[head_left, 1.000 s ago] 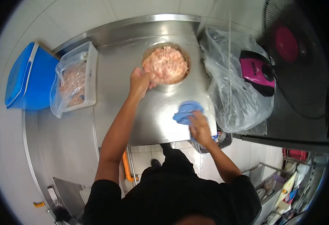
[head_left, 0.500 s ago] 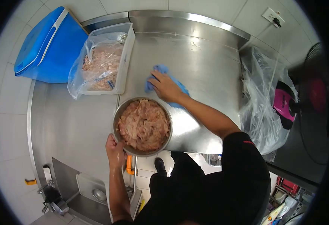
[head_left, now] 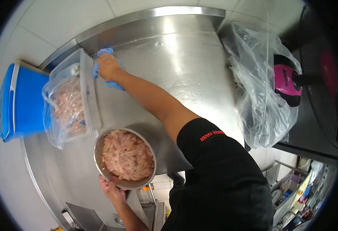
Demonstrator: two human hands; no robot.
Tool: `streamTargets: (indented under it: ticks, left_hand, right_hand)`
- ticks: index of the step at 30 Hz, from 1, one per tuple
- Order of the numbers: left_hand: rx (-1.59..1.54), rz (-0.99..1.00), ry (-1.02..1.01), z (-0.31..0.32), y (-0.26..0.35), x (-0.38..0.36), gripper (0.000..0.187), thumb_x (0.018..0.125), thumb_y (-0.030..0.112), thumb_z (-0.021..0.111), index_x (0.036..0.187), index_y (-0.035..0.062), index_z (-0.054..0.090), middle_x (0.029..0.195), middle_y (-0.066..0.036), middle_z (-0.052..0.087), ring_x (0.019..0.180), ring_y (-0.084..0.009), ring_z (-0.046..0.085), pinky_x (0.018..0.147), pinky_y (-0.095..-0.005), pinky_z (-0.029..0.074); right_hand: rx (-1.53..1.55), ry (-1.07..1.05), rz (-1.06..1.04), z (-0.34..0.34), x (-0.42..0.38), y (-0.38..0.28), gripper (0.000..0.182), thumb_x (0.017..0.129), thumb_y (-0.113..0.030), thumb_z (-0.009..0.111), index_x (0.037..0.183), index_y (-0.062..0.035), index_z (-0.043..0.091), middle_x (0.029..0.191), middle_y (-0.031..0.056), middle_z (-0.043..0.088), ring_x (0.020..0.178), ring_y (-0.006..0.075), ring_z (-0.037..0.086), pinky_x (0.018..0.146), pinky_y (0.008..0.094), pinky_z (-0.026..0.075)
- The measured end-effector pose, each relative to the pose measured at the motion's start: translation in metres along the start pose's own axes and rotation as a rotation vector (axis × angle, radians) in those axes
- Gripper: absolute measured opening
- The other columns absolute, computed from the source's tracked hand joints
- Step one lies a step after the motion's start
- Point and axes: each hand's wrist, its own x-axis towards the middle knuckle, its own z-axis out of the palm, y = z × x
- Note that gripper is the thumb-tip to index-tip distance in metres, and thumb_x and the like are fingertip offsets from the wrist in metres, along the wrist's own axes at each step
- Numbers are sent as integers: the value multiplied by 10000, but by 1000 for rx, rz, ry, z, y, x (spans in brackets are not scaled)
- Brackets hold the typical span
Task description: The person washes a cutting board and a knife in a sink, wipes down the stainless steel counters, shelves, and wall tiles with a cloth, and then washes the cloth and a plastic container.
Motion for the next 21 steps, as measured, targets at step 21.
streamTargets:
  ticks: [21]
  left_hand:
    - [90,71,-171,-18,-7,-6,162,826,53,503,978,47,446,737,-35,524,396,-45,372,309,-157,274]
  right_hand:
    - [-767,-273,958,-319,-156,154,508,879,-339,337,1147,42,541,1197,219,519,1128,340,441,947,406,286]
